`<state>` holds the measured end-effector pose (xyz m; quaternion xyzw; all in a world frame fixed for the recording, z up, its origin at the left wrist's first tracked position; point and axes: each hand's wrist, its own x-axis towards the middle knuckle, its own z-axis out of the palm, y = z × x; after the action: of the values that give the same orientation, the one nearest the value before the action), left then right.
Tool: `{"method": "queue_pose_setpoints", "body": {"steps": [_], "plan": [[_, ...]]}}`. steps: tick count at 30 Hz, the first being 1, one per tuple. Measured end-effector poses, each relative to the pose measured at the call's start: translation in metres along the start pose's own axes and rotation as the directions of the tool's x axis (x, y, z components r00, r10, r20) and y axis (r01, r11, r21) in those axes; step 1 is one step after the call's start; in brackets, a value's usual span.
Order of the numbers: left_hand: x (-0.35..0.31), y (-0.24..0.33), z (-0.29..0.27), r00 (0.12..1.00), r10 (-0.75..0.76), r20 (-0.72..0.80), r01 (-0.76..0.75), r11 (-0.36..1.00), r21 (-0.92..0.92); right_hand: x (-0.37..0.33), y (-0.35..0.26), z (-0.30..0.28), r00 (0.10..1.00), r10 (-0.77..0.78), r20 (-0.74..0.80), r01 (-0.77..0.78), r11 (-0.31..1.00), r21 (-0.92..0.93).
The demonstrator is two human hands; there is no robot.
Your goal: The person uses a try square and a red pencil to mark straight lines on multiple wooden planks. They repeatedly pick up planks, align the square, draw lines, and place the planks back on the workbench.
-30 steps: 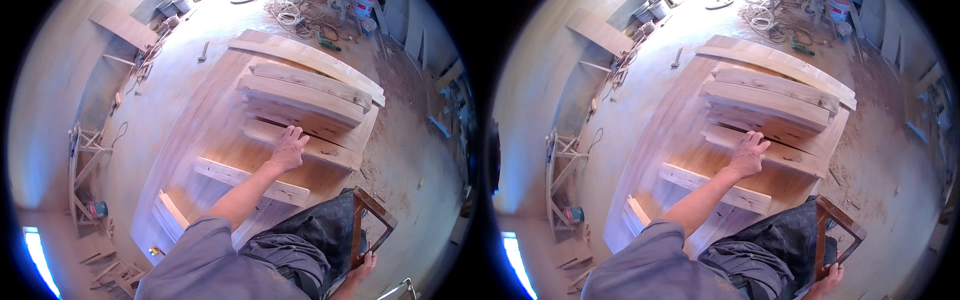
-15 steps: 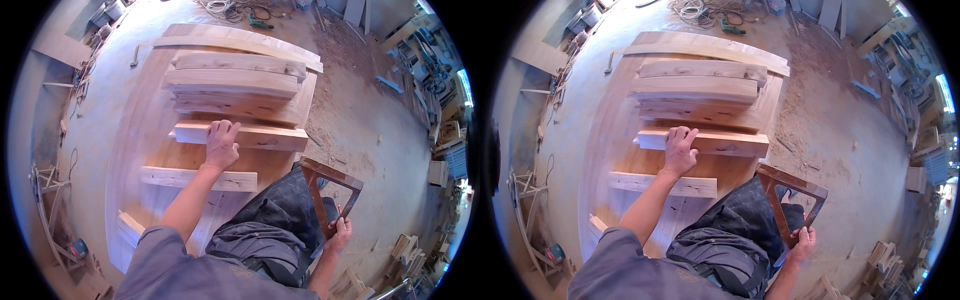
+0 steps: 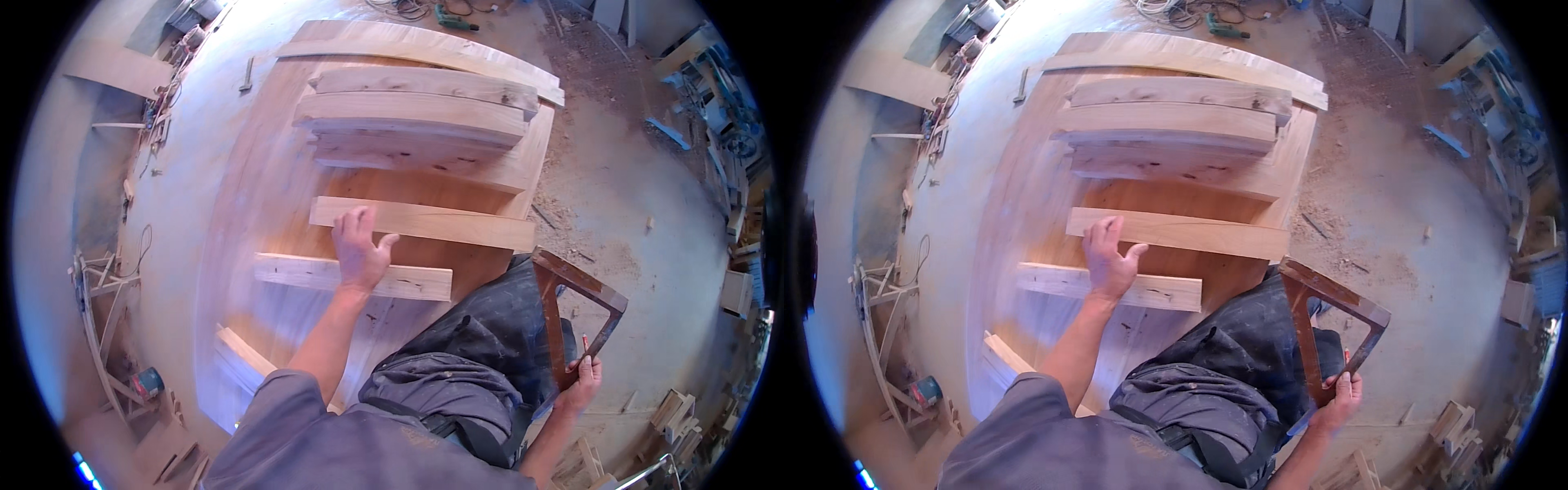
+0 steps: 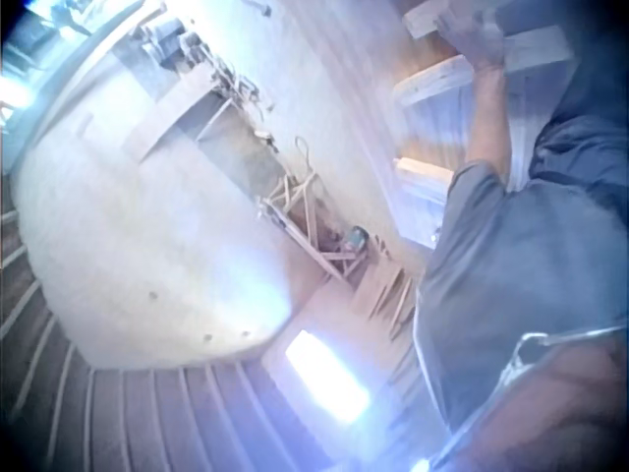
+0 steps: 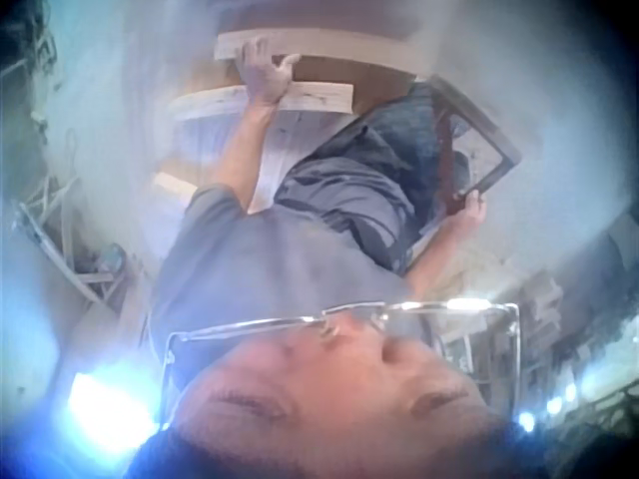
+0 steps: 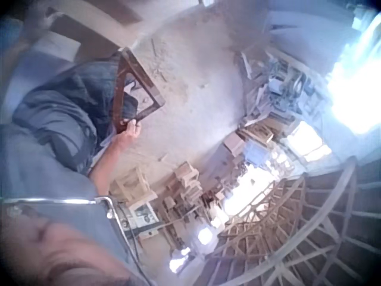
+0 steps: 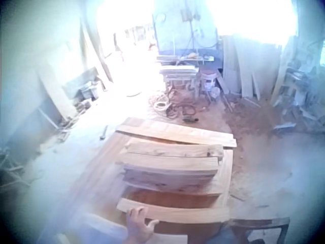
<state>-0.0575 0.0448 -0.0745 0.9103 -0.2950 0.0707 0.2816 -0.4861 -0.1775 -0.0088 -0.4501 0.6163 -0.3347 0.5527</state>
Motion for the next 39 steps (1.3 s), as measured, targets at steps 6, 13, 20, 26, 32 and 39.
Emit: {"method": "queue_pose_setpoints", "body": {"steps": [6, 13, 20, 26, 32, 39], "plan": [[-0.004, -0.028, -0.028, 0.999, 0.009, -0.052, -0.004, 0.995, 0.097, -0.004, -0.007, 0.005, 1.0, 0.019, 0.011, -0.019, 1.0, -0.023], [0.029, 0.016, 0.0, 0.888, 0.396, 0.235, -0.381, 0.918, -0.108, -0.006, -0.025, 0.018, 0.999, -0.017, 0.046, 0.018, 1.0, -0.006], [0.049, -0.017, 0.02, 0.925, 0.378, 0.034, -0.38, 0.923, 0.062, -0.002, -0.022, 0.01, 0.999, 0.003, 0.032, -0.001, 0.998, -0.061], [0.009, 0.008, 0.009, 0.989, 0.121, -0.09, -0.135, 0.977, -0.164, -0.002, -0.024, 0.008, 0.997, 0.041, 0.065, -0.038, 0.998, -0.04], [-0.066, 0.015, -0.072, 0.928, 0.29, 0.232, -0.227, 0.937, -0.264, -0.008, -0.043, 0.023, 0.981, -0.035, 0.19, 0.059, 0.991, -0.123], [-0.055, -0.043, -0.087, 0.846, 0.265, 0.462, -0.282, 0.959, -0.034, 0.002, -0.047, 0.028, 0.975, -0.038, 0.221, 0.058, 0.995, -0.087]]}}
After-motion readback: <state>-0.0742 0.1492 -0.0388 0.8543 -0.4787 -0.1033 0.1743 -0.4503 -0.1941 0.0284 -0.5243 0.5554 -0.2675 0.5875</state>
